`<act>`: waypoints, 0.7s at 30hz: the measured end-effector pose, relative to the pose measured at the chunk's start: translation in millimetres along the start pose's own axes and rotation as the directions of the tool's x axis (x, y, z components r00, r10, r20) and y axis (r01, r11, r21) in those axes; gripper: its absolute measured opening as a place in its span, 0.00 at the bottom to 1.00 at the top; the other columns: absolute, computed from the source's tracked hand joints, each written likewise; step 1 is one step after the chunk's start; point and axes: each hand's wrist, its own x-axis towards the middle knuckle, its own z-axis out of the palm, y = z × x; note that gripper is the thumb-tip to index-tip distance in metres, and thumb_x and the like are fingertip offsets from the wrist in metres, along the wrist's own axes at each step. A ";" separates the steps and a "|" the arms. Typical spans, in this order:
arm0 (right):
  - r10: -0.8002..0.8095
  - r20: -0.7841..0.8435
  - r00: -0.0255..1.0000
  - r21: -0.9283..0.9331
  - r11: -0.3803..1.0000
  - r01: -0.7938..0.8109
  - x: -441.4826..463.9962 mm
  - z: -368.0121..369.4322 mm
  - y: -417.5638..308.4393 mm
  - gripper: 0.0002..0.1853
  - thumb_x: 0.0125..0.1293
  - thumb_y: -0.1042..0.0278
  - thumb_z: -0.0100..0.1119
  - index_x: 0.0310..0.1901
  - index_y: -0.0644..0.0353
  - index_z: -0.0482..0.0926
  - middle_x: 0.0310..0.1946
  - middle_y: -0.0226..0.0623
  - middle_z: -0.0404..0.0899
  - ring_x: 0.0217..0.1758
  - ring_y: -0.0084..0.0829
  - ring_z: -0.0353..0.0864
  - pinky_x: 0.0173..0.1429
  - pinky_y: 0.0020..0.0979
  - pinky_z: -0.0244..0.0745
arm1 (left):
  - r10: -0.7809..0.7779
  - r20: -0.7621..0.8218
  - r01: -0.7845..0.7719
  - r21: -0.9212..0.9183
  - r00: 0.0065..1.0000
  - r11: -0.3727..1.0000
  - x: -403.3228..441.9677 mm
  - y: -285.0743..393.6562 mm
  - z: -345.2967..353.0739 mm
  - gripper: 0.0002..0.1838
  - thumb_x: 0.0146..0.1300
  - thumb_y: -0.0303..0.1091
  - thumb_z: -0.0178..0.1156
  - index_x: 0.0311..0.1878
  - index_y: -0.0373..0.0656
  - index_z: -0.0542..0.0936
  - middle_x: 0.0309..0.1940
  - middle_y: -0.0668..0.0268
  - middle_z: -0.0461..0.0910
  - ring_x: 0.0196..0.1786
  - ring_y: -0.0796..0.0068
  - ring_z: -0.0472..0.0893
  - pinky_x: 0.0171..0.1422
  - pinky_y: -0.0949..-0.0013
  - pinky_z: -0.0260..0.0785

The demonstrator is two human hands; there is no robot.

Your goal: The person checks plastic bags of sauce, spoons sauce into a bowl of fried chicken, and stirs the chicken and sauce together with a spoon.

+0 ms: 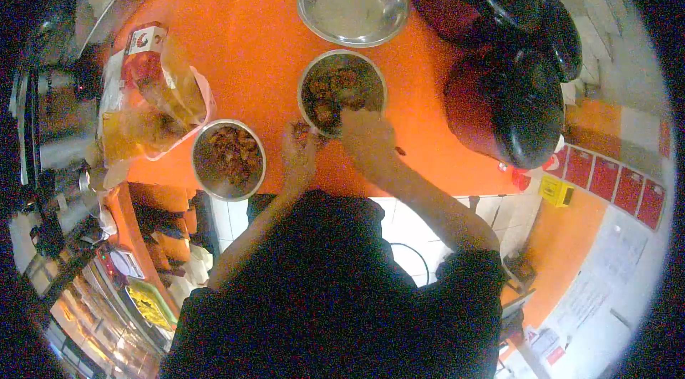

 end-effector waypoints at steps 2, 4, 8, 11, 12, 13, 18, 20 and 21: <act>-0.034 0.001 0.999 -0.035 0.999 0.034 0.3 11.7 -6.2 0.07 0.60 0.68 0.51 0.32 0.59 0.78 0.27 0.48 0.81 0.29 0.44 0.83 0.31 0.43 0.77 | -0.027 0.005 0.028 -0.029 1.000 0.999 0.4 -3.3 0.4 0.09 0.65 0.26 0.51 0.46 0.35 0.66 0.42 0.59 0.72 0.46 0.69 0.76 0.48 0.66 0.76; -0.044 -0.027 0.999 -0.079 0.996 0.042 7.0 21.9 -9.3 0.07 0.59 0.69 0.50 0.31 0.59 0.78 0.26 0.47 0.81 0.28 0.43 0.83 0.29 0.42 0.78 | -0.048 -0.014 0.045 -0.158 0.999 0.986 -2.8 -6.3 1.3 0.09 0.65 0.26 0.51 0.47 0.35 0.66 0.42 0.58 0.72 0.45 0.70 0.76 0.48 0.66 0.76; 0.029 -0.154 0.988 -0.190 0.980 -0.059 42.4 7.4 3.3 0.09 0.59 0.69 0.51 0.27 0.57 0.82 0.24 0.43 0.82 0.27 0.39 0.84 0.28 0.38 0.78 | 0.059 -0.009 -0.059 -0.004 0.998 0.998 5.0 -35.3 -5.7 0.10 0.65 0.25 0.51 0.48 0.34 0.66 0.41 0.59 0.72 0.44 0.71 0.77 0.46 0.67 0.76; 0.032 -0.223 0.974 -0.215 0.973 -0.081 44.5 -20.1 16.3 0.11 0.59 0.69 0.51 0.26 0.56 0.83 0.23 0.42 0.82 0.27 0.37 0.84 0.27 0.37 0.79 | -0.028 -0.028 0.026 -0.095 0.999 0.995 2.3 -16.3 -1.5 0.11 0.64 0.24 0.50 0.49 0.34 0.65 0.42 0.59 0.72 0.43 0.71 0.77 0.46 0.68 0.76; 0.021 -0.232 0.972 -0.213 0.974 -0.072 43.5 -22.4 19.3 0.11 0.60 0.68 0.51 0.25 0.56 0.83 0.23 0.42 0.82 0.27 0.37 0.84 0.27 0.37 0.78 | -0.027 -0.022 0.026 -0.041 0.999 0.999 4.0 -24.2 -4.5 0.11 0.64 0.24 0.50 0.49 0.35 0.65 0.42 0.59 0.72 0.43 0.71 0.77 0.46 0.67 0.77; 0.030 -0.244 0.969 -0.199 0.977 -0.080 46.3 -20.1 21.5 0.11 0.60 0.68 0.51 0.26 0.57 0.83 0.24 0.42 0.82 0.27 0.38 0.84 0.28 0.38 0.79 | -0.027 -0.015 0.028 0.013 1.000 1.000 5.1 -31.1 -6.7 0.11 0.64 0.23 0.49 0.49 0.35 0.65 0.42 0.59 0.72 0.44 0.71 0.77 0.46 0.67 0.77; -0.019 -0.307 0.951 -0.053 0.999 0.003 72.6 30.2 32.0 0.10 0.60 0.68 0.51 0.27 0.60 0.81 0.27 0.45 0.82 0.30 0.45 0.83 0.32 0.42 0.79 | -0.018 -0.007 0.015 -0.246 1.000 0.969 3.5 -22.5 0.8 0.10 0.64 0.22 0.49 0.48 0.37 0.66 0.42 0.60 0.72 0.43 0.70 0.77 0.46 0.68 0.77; -0.145 -0.142 0.979 -0.034 0.989 0.142 72.2 15.0 30.6 0.11 0.60 0.67 0.51 0.28 0.61 0.81 0.27 0.45 0.82 0.31 0.46 0.83 0.33 0.44 0.79 | -0.004 -0.034 -0.001 -0.149 0.999 0.989 2.0 -5.7 0.0 0.09 0.64 0.22 0.49 0.47 0.38 0.66 0.43 0.60 0.72 0.44 0.71 0.77 0.46 0.68 0.77; -0.207 -0.057 0.977 -0.012 0.978 0.206 68.7 8.4 28.5 0.11 0.61 0.67 0.50 0.28 0.62 0.81 0.27 0.46 0.82 0.31 0.47 0.83 0.34 0.45 0.79 | 0.040 -0.042 -0.042 -0.059 0.998 0.997 -1.6 3.2 -1.0 0.09 0.64 0.22 0.49 0.47 0.38 0.66 0.43 0.60 0.71 0.44 0.71 0.77 0.46 0.68 0.77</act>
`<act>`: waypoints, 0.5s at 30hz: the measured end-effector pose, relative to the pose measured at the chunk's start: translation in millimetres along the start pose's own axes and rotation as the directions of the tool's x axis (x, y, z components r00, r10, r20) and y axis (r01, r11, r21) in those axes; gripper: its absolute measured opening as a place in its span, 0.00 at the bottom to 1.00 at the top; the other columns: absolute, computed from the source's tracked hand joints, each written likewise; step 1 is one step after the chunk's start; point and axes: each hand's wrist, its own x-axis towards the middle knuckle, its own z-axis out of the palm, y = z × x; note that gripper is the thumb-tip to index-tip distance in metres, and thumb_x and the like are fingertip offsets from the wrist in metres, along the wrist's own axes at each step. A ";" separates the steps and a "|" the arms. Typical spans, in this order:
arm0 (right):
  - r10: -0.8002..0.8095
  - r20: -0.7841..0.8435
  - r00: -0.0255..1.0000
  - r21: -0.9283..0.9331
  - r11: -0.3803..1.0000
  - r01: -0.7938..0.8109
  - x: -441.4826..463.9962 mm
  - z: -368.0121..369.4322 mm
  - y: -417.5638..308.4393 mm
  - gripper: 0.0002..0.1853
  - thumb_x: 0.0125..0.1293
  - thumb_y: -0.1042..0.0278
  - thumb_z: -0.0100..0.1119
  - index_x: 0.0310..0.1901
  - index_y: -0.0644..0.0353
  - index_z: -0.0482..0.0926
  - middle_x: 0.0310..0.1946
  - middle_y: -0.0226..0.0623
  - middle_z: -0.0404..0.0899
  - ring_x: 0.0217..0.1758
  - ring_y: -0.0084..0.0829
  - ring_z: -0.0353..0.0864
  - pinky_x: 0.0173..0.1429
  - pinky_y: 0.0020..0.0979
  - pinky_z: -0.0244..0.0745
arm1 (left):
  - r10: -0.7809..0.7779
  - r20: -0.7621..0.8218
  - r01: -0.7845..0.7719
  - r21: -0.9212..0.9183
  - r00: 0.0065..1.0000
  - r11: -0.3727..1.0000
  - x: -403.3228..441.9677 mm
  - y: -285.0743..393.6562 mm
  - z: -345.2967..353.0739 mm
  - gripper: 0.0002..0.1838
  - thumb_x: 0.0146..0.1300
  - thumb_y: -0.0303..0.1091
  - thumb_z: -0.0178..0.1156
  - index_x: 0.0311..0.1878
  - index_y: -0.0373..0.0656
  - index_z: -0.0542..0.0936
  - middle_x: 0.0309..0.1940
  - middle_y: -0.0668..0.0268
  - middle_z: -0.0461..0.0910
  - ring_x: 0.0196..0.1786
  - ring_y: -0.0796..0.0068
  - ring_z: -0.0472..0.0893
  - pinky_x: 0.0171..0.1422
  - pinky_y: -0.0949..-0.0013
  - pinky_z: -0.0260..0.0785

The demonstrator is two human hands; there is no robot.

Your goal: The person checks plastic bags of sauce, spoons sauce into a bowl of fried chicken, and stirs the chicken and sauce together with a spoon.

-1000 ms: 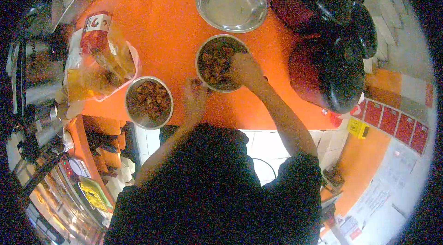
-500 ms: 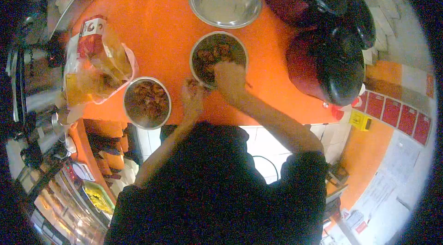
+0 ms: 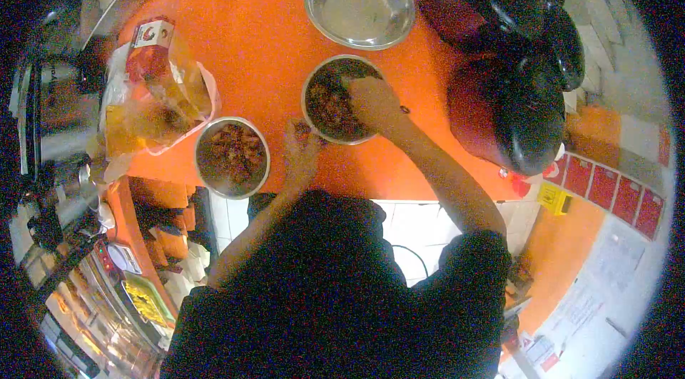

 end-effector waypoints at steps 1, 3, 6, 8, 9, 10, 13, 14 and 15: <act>0.026 0.014 1.000 0.014 1.000 -0.026 -3.4 -0.7 1.2 0.10 0.61 0.68 0.50 0.29 0.61 0.80 0.27 0.46 0.81 0.30 0.46 0.82 0.32 0.45 0.78 | 0.020 0.002 -0.020 0.063 1.000 0.998 0.9 -3.9 -1.8 0.09 0.64 0.22 0.49 0.47 0.37 0.66 0.43 0.60 0.71 0.44 0.71 0.77 0.46 0.68 0.77; 0.081 0.049 0.996 0.039 0.996 -0.083 -14.2 -0.3 4.7 0.08 0.60 0.69 0.48 0.30 0.59 0.79 0.26 0.47 0.80 0.28 0.45 0.82 0.30 0.45 0.77 | 0.034 0.006 -0.034 0.160 0.999 0.987 6.5 -24.0 -5.9 0.09 0.65 0.22 0.49 0.47 0.37 0.66 0.44 0.60 0.71 0.45 0.71 0.76 0.46 0.69 0.77; 0.043 -0.012 0.999 -0.105 0.994 -0.044 -45.7 -10.2 -14.4 0.09 0.61 0.70 0.48 0.29 0.58 0.79 0.26 0.46 0.81 0.28 0.44 0.83 0.29 0.42 0.77 | -0.010 -0.005 0.011 0.107 1.000 0.994 2.6 -19.2 -3.9 0.10 0.65 0.24 0.49 0.48 0.36 0.66 0.44 0.59 0.71 0.45 0.71 0.76 0.46 0.68 0.77; 0.074 0.021 0.997 -0.115 0.991 -0.072 -64.3 -12.1 -32.8 0.09 0.60 0.68 0.51 0.28 0.58 0.81 0.25 0.45 0.81 0.28 0.42 0.83 0.29 0.42 0.78 | -0.005 -0.010 0.005 0.064 1.000 0.998 1.7 -13.6 -1.8 0.10 0.66 0.24 0.49 0.49 0.36 0.66 0.44 0.59 0.70 0.45 0.71 0.75 0.47 0.68 0.76; 0.092 0.038 0.995 -0.120 0.989 -0.087 -67.3 -11.6 -39.6 0.09 0.59 0.67 0.53 0.28 0.59 0.82 0.25 0.45 0.82 0.28 0.42 0.84 0.29 0.41 0.79 | 0.017 -0.008 -0.017 0.065 1.000 0.998 2.8 -17.5 -1.7 0.10 0.66 0.25 0.49 0.49 0.36 0.66 0.44 0.59 0.70 0.45 0.71 0.75 0.47 0.67 0.76; 0.107 0.051 0.993 -0.127 0.987 -0.100 -63.9 -2.5 -41.1 0.09 0.60 0.68 0.52 0.28 0.58 0.81 0.24 0.43 0.81 0.27 0.41 0.84 0.29 0.41 0.78 | 0.039 -0.004 -0.038 0.066 0.999 0.997 3.2 -21.0 -1.3 0.09 0.66 0.25 0.49 0.49 0.36 0.66 0.44 0.59 0.70 0.45 0.71 0.75 0.47 0.67 0.76; 0.125 0.015 0.992 -0.135 0.983 -0.122 -43.6 21.4 -38.1 0.09 0.61 0.69 0.49 0.28 0.57 0.79 0.22 0.42 0.81 0.26 0.39 0.83 0.27 0.40 0.77 | -0.067 0.008 0.067 -0.027 0.998 0.997 0.7 -16.9 -0.7 0.09 0.67 0.26 0.49 0.48 0.36 0.66 0.43 0.60 0.71 0.45 0.72 0.76 0.47 0.68 0.75; 0.111 -0.048 0.993 -0.135 0.984 -0.116 -31.5 18.9 -33.9 0.09 0.60 0.70 0.50 0.28 0.57 0.80 0.22 0.42 0.81 0.26 0.39 0.83 0.27 0.40 0.77 | -0.084 0.007 0.084 -0.020 0.996 0.996 1.0 -12.9 0.2 0.09 0.67 0.26 0.49 0.48 0.36 0.66 0.43 0.60 0.71 0.45 0.72 0.76 0.46 0.68 0.75; 0.096 -0.110 0.989 -0.136 0.985 -0.111 -24.4 15.2 -31.9 0.08 0.60 0.70 0.50 0.28 0.57 0.80 0.22 0.43 0.81 0.25 0.40 0.83 0.27 0.40 0.77 | -0.103 0.004 0.103 -0.013 0.995 0.995 0.3 -8.7 0.7 0.09 0.67 0.26 0.49 0.48 0.36 0.66 0.43 0.60 0.71 0.45 0.72 0.76 0.46 0.69 0.76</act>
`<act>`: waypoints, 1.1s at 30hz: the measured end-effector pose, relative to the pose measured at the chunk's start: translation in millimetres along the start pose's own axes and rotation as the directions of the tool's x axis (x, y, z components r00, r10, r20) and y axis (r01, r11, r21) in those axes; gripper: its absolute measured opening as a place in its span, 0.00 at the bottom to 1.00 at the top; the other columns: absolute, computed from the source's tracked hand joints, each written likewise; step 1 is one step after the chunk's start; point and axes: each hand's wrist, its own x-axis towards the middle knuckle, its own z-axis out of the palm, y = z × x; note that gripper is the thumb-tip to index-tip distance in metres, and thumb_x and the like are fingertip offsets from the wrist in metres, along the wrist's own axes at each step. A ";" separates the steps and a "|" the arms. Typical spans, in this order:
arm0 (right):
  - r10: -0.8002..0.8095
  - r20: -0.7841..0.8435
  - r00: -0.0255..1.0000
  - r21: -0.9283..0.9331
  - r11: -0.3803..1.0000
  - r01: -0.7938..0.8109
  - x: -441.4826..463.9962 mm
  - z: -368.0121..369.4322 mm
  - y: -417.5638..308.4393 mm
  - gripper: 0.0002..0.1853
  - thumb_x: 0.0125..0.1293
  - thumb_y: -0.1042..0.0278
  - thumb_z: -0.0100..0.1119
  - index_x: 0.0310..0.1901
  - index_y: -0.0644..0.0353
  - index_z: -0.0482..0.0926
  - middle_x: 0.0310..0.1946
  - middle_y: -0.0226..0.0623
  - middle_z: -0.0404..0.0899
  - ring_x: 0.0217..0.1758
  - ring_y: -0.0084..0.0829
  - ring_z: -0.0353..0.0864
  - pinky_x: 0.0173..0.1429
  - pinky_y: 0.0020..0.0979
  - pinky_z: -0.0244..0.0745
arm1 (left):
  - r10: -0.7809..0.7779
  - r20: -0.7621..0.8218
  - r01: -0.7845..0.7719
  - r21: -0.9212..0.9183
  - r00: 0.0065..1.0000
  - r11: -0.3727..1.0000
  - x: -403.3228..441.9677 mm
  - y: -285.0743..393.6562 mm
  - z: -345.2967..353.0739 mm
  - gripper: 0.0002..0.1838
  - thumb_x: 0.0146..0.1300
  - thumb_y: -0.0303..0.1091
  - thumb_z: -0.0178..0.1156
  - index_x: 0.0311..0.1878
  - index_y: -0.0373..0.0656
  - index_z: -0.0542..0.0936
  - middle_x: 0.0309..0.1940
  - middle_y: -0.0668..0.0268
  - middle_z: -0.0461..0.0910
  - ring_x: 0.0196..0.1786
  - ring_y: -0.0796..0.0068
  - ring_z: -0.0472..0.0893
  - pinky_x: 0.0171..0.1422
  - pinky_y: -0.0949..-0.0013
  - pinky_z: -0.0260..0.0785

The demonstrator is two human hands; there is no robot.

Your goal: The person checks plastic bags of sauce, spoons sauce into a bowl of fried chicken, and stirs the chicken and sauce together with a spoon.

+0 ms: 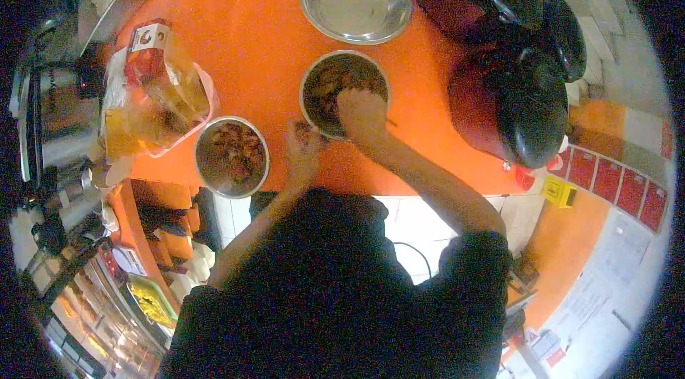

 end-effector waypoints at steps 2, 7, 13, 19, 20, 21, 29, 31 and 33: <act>0.059 -0.007 0.998 -0.029 0.998 -0.060 6.1 -28.8 7.6 0.08 0.59 0.70 0.51 0.28 0.58 0.80 0.23 0.44 0.81 0.26 0.40 0.83 0.28 0.39 0.78 | 0.031 -0.001 -0.031 0.020 1.000 0.999 3.6 -2.3 -1.5 0.09 0.67 0.26 0.49 0.47 0.36 0.67 0.42 0.60 0.72 0.45 0.72 0.76 0.45 0.69 0.76; 0.193 0.068 0.979 0.009 0.981 -0.195 12.3 -24.5 34.4 0.08 0.58 0.70 0.51 0.29 0.60 0.81 0.26 0.46 0.82 0.29 0.43 0.84 0.30 0.41 0.79 | 0.040 -0.011 -0.039 0.093 0.999 0.995 -3.0 4.6 -4.4 0.09 0.66 0.27 0.51 0.47 0.36 0.67 0.40 0.60 0.73 0.44 0.72 0.76 0.44 0.69 0.75; 0.092 0.171 0.981 0.113 0.987 -0.112 -4.6 -19.1 27.4 0.10 0.59 0.70 0.50 0.29 0.60 0.81 0.27 0.49 0.81 0.30 0.45 0.84 0.32 0.44 0.79 | 0.154 -0.042 -0.154 0.019 0.987 0.988 3.6 -20.3 -4.9 0.09 0.65 0.26 0.50 0.47 0.36 0.67 0.40 0.60 0.73 0.43 0.73 0.76 0.42 0.71 0.76; 0.047 0.201 0.979 0.041 0.998 -0.056 -37.4 -16.9 5.9 0.06 0.56 0.71 0.52 0.28 0.57 0.79 0.26 0.48 0.81 0.29 0.44 0.83 0.30 0.43 0.78 | 0.024 -0.036 -0.020 0.100 0.999 0.995 -1.3 7.4 -1.1 0.09 0.65 0.25 0.50 0.47 0.36 0.66 0.41 0.60 0.72 0.43 0.73 0.76 0.45 0.70 0.75; 0.041 0.188 0.981 0.029 0.998 -0.047 -36.2 -0.1 4.0 0.06 0.57 0.71 0.52 0.27 0.57 0.79 0.25 0.47 0.81 0.28 0.44 0.83 0.29 0.43 0.77 | 0.039 -0.025 -0.036 0.108 0.999 0.993 -1.1 6.2 -1.9 0.09 0.65 0.25 0.50 0.47 0.36 0.66 0.41 0.60 0.71 0.43 0.73 0.76 0.45 0.70 0.76; 0.035 0.175 0.984 0.014 0.999 -0.038 -34.8 7.4 3.5 0.06 0.57 0.71 0.52 0.27 0.57 0.79 0.24 0.46 0.80 0.27 0.43 0.83 0.29 0.43 0.77 | 0.054 -0.014 -0.052 0.115 0.998 0.992 -1.2 3.5 -2.7 0.09 0.65 0.25 0.49 0.47 0.37 0.66 0.42 0.60 0.71 0.43 0.72 0.76 0.45 0.70 0.76; 0.140 -0.060 0.988 -0.082 0.986 -0.144 12.6 -23.2 26.9 0.10 0.61 0.69 0.50 0.27 0.57 0.81 0.23 0.43 0.82 0.25 0.39 0.84 0.26 0.39 0.78 | 0.028 -0.013 -0.030 -0.149 1.000 0.988 2.2 -7.3 -7.8 0.06 0.67 0.25 0.47 0.45 0.37 0.66 0.41 0.61 0.71 0.44 0.73 0.76 0.45 0.69 0.77; 0.067 -0.061 0.996 -0.088 0.993 -0.073 17.0 -5.7 28.4 0.10 0.61 0.69 0.49 0.28 0.57 0.81 0.23 0.43 0.81 0.25 0.39 0.83 0.26 0.40 0.78 | 0.026 -0.007 -0.025 0.037 1.000 0.999 1.9 4.5 -8.7 0.07 0.67 0.25 0.48 0.46 0.37 0.66 0.40 0.61 0.72 0.44 0.72 0.76 0.45 0.69 0.77; -0.044 0.011 0.999 -0.089 0.995 0.045 18.8 -2.7 18.4 0.10 0.62 0.70 0.49 0.29 0.56 0.81 0.22 0.42 0.81 0.25 0.39 0.83 0.27 0.40 0.78 | 0.067 -0.013 -0.065 0.123 0.998 0.990 2.7 16.3 -10.6 0.08 0.67 0.26 0.48 0.47 0.37 0.66 0.40 0.61 0.72 0.43 0.72 0.76 0.45 0.69 0.77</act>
